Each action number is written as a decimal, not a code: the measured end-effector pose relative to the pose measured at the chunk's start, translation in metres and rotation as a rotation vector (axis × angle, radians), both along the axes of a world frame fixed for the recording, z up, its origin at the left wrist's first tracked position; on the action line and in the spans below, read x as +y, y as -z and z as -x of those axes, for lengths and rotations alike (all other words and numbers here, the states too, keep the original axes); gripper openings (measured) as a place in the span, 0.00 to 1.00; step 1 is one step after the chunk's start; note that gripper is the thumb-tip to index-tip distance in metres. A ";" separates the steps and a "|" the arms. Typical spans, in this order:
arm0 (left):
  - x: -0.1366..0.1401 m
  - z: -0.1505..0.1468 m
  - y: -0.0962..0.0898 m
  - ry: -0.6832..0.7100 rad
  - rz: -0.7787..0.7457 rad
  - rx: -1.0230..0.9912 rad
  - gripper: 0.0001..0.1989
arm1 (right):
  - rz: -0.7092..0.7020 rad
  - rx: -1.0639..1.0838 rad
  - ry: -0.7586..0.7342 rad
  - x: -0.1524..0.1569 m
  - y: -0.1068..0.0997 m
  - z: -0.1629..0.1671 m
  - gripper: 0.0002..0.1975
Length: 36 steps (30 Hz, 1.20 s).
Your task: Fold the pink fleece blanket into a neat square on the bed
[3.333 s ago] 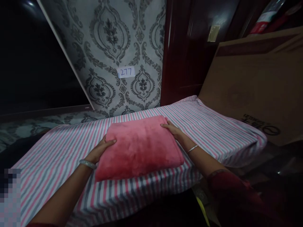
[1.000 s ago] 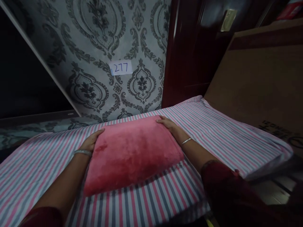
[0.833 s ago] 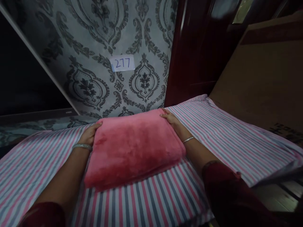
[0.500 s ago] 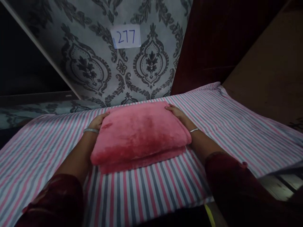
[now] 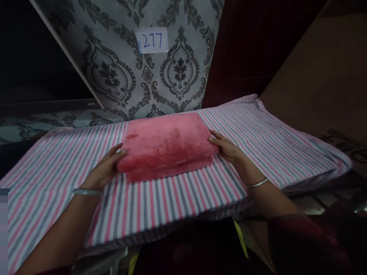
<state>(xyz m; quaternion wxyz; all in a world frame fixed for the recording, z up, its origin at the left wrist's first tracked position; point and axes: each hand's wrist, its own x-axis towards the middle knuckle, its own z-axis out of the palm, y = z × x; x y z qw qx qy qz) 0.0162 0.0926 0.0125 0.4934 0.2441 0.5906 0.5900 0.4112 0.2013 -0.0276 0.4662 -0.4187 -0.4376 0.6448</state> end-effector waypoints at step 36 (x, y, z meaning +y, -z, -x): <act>-0.041 0.001 0.040 0.043 -0.021 0.165 0.18 | 0.082 -0.282 0.159 -0.044 0.026 0.012 0.25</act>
